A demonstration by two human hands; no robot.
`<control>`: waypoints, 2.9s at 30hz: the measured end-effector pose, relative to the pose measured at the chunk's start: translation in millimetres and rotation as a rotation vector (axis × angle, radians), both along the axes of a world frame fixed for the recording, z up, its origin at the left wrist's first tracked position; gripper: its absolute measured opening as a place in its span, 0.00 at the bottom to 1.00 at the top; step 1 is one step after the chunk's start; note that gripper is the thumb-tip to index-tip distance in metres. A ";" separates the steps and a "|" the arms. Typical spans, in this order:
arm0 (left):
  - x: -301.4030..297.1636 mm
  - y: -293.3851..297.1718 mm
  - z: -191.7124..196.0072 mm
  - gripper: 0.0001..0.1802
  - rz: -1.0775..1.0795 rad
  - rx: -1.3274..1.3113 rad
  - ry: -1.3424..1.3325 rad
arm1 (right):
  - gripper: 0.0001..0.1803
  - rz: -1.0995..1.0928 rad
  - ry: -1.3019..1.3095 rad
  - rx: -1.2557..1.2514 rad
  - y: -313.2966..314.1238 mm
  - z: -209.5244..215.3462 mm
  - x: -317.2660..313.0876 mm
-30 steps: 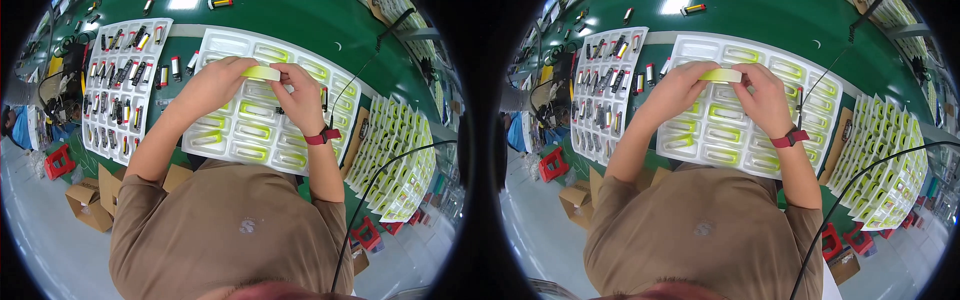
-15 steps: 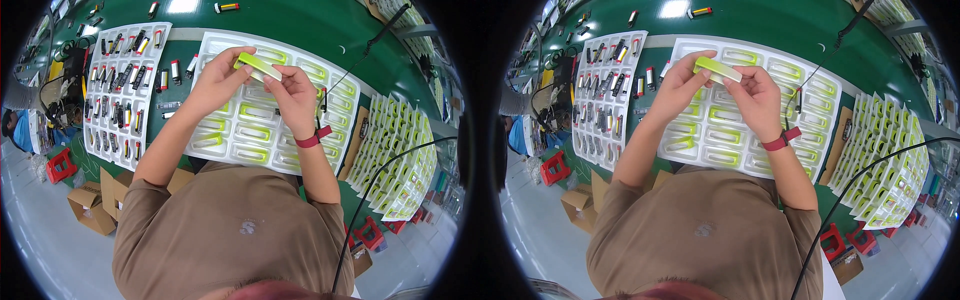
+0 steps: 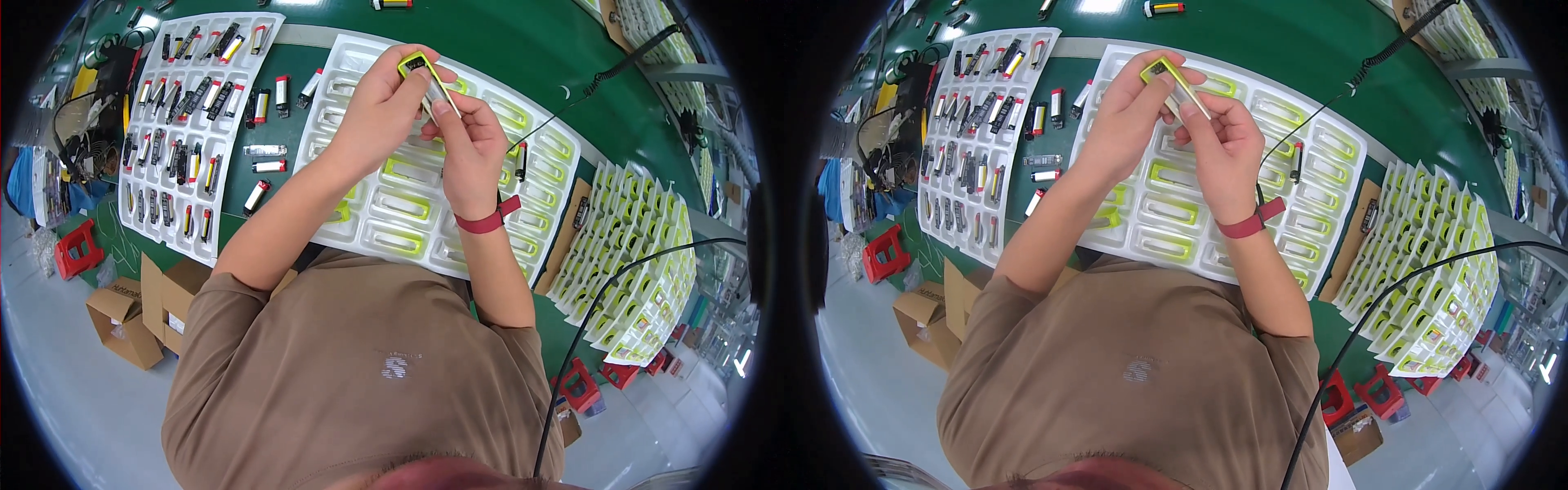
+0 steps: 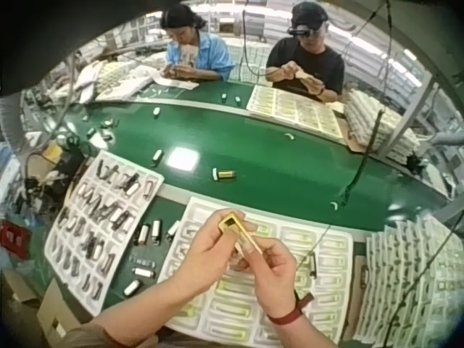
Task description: The person assembles electronic components by hand, then organizes them into plastic trays.
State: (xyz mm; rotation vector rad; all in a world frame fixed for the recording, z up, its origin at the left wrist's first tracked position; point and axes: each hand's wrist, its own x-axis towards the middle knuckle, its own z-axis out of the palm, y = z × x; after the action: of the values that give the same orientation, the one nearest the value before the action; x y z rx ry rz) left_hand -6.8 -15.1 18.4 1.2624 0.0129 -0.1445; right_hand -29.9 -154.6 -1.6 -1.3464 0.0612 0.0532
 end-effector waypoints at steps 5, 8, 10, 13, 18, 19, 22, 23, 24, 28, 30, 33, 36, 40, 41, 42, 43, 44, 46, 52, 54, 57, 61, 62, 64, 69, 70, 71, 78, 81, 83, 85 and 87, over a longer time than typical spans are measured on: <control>8.1 21.7 -1.4 0.15 -0.108 0.110 -0.001 | 0.12 -0.012 -0.063 0.017 -4.5 0.8 12.4; 8.6 40.2 -29.4 0.12 0.076 0.290 -0.150 | 0.11 0.040 -0.191 -0.216 -5.7 -2.7 53.8; 9.0 53.1 -44.5 0.13 0.352 0.372 -0.344 | 0.11 0.155 -0.317 -0.572 0.8 -8.7 100.7; 4.3 51.6 -37.7 0.10 0.166 0.529 -0.395 | 0.13 0.203 -0.297 -0.625 21.8 -44.7 132.5; -16.3 40.9 -26.1 0.07 -0.244 0.884 -0.663 | 0.13 0.208 -0.620 -1.094 34.8 -51.5 147.5; -18.5 39.6 -22.4 0.09 -0.297 0.920 -0.626 | 0.15 0.320 -0.596 -1.037 28.0 -40.7 162.5; -12.7 46.6 -24.3 0.11 -0.133 1.033 -0.717 | 0.15 0.499 -0.527 -0.893 15.8 -19.7 207.9; -7.7 52.2 -26.4 0.11 -0.134 1.032 -0.723 | 0.14 0.330 -0.592 -1.071 9.0 -25.4 222.3; -2.0 61.4 -29.7 0.12 -0.115 1.109 -0.682 | 0.14 0.152 -0.652 -1.242 3.8 -33.9 231.4; 9.4 77.9 -34.1 0.14 -0.092 1.372 -0.566 | 0.16 0.305 -0.546 -1.372 -7.0 -67.6 239.4; 18.5 82.6 -35.2 0.15 -0.147 1.371 -0.493 | 0.14 0.288 -0.621 -1.374 -15.2 -71.6 236.0; 22.2 90.8 -40.5 0.16 -0.180 1.380 -0.499 | 0.10 0.262 -0.740 -1.562 -25.7 -40.5 218.4; 26.7 96.8 -36.2 0.15 -0.226 1.348 -0.514 | 0.15 0.215 -0.833 -1.553 -50.6 -21.5 205.2; 26.3 96.7 -25.9 0.16 -0.317 1.330 -0.470 | 0.20 0.244 -0.185 -0.788 -57.9 -2.4 172.6; 24.8 96.6 -25.6 0.17 -0.330 1.349 -0.462 | 0.17 0.262 -0.084 -0.420 -55.5 -0.9 160.3; 24.5 98.6 -28.1 0.17 -0.331 1.348 -0.459 | 0.15 0.271 0.017 -0.051 -52.8 1.0 147.8; 25.1 101.2 -30.6 0.17 -0.327 1.363 -0.517 | 0.14 0.268 0.033 -0.014 -50.2 9.4 134.9; 26.6 103.1 -33.1 0.18 -0.326 1.377 -0.578 | 0.14 0.265 0.033 -0.014 -49.1 12.7 124.8; 24.4 107.2 -37.2 0.17 -0.288 1.314 -0.616 | 0.14 0.264 0.016 -0.025 -47.3 19.2 107.4; -8.0 90.2 -11.2 0.21 -0.081 0.317 -0.038 | 0.16 0.283 -0.014 0.089 -50.4 35.8 63.4; -16.3 82.1 -8.5 0.23 -0.018 -0.221 0.220 | 0.16 0.306 0.009 0.144 -45.9 41.2 51.7; -21.2 76.2 -12.6 0.24 -0.220 -0.447 0.176 | 0.15 0.314 0.014 0.115 -44.3 45.6 41.5; -17.4 71.1 -6.9 0.18 -0.105 -0.235 0.236 | 0.14 0.286 -0.073 -0.114 -45.3 52.0 26.4; -17.0 69.1 -5.9 0.18 -0.097 -0.240 0.237 | 0.14 0.294 -0.071 -0.118 -45.0 53.8 22.3; -16.9 66.1 -6.0 0.17 -0.058 -0.023 0.164 | 0.13 0.274 -0.163 -0.140 -43.0 56.6 15.5; -14.4 56.3 -12.4 0.21 -0.125 0.031 0.152 | 0.11 0.272 -0.033 -0.034 -28.4 55.1 11.1; -14.3 53.5 -11.2 0.20 -0.126 -0.043 0.169 | 0.11 0.263 -0.047 -0.061 -27.1 51.3 11.4; -15.0 52.2 -9.9 0.20 -0.119 -0.047 0.170 | 0.11 0.270 -0.046 -0.064 -25.8 47.6 11.1; -24.4 46.9 -8.4 0.23 -0.193 -0.374 0.168 | 0.11 0.117 -0.114 -0.174 -17.2 31.2 9.5; -23.2 47.4 -11.3 0.23 -0.198 -0.383 0.178 | 0.10 0.125 -0.094 -0.221 -16.3 32.5 9.5; -22.1 49.0 -14.6 0.23 -0.227 -0.399 0.152 | 0.10 0.129 -0.086 -0.240 -15.8 34.9 10.2; -20.6 48.7 -16.2 0.23 -0.226 -0.396 0.155 | 0.09 0.139 -0.087 -0.264 -15.5 36.7 11.7; -20.3 48.1 -16.8 0.23 -0.225 -0.393 0.158 | 0.09 0.134 -0.088 -0.257 -16.0 35.4 12.2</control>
State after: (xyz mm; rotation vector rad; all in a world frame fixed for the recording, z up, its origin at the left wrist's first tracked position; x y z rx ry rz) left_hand -27.1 33.0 1.6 0.8554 -0.0212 -0.4207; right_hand -17.7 -170.7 33.8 -1.6070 -0.0997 0.1016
